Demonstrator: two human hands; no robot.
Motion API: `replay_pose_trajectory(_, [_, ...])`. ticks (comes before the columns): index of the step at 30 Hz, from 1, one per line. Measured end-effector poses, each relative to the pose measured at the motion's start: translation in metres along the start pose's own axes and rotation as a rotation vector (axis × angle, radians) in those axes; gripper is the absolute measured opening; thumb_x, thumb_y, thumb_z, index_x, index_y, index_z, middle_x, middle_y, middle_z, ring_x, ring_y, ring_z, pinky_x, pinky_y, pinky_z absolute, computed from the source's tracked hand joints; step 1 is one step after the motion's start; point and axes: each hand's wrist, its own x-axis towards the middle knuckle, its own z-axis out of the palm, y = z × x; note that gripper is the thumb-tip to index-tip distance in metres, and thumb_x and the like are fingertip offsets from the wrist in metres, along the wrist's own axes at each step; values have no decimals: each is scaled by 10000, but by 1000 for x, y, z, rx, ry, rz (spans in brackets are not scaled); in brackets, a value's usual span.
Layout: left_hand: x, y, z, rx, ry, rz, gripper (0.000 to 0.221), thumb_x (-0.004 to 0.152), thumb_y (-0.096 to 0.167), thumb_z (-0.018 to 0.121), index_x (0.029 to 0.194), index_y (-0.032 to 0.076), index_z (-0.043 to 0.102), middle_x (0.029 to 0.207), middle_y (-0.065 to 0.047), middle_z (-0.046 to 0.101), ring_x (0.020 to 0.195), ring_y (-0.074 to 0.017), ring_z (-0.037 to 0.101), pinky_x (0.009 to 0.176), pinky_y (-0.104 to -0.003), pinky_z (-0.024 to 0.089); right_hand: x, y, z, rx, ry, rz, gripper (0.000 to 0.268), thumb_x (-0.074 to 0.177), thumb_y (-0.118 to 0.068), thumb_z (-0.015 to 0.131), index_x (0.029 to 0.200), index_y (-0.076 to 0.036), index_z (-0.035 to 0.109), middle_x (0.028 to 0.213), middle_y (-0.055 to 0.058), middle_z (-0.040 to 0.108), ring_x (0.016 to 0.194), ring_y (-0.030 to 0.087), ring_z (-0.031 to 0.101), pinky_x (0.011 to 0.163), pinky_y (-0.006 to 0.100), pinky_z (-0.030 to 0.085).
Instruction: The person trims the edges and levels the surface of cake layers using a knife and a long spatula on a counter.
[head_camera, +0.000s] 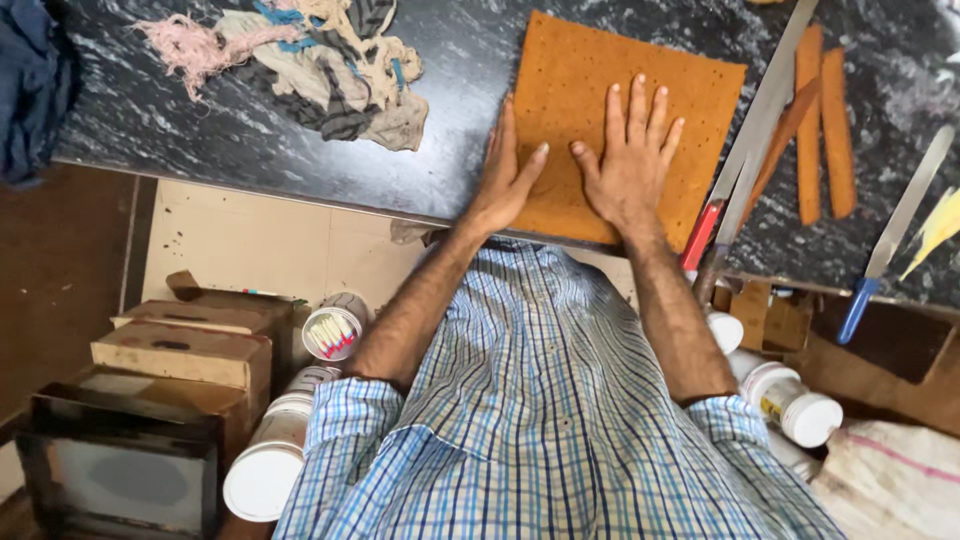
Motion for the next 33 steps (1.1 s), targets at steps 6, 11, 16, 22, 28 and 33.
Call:
replay_pose_trajectory(6, [4,7,-22,-26,-178,-39,964,1096,514,466,1638,-23,-123,1737,-236,-130,1619,-350,-93,1308,-493,-30,7,-40,17,-25,2,122,885,1022,-686,426,1651,-79,290,1717,186,153,1566,443,58,1166,740,-31])
replay_pose_trajectory(11, [-5,1,-83,309,440,155,650,1081,469,664,1559,309,254,1745,-178,-46,1611,-347,-51,1317,-578,-11,0,-44,25,-52,94,95,913,995,-752,364,1674,-143,308,1749,133,161,1616,391,58,1245,716,-16])
replay_pose_trajectory(16, [-5,-7,-186,812,641,-223,1110,876,654,819,1652,134,219,1654,-335,-87,1485,-601,-160,1110,-841,-16,16,-45,20,87,-39,208,950,1028,-744,320,1685,-66,217,1754,147,111,1599,419,17,1154,794,-66])
replay_pose_trajectory(22, [18,-14,-199,782,464,-298,1282,702,810,802,1581,44,269,1582,-375,-83,1425,-650,-124,1054,-879,29,26,-83,27,-64,105,327,932,1022,-754,409,1688,-114,285,1747,168,109,1589,443,20,1193,760,-10])
replay_pose_trajectory(28, [45,-35,-187,835,658,-21,794,824,499,882,1317,5,505,1535,-323,272,1422,-550,216,1102,-729,284,30,-76,36,-62,111,341,888,1024,-734,433,1668,-126,365,1743,162,155,1587,446,50,1203,748,13])
replay_pose_trajectory(33, [99,-46,-238,638,765,77,586,872,179,867,1305,-20,525,1286,-218,516,1224,-385,497,1045,-526,446,30,-77,35,-57,93,344,875,1036,-714,462,1672,-123,354,1745,167,145,1583,452,44,1194,754,5])
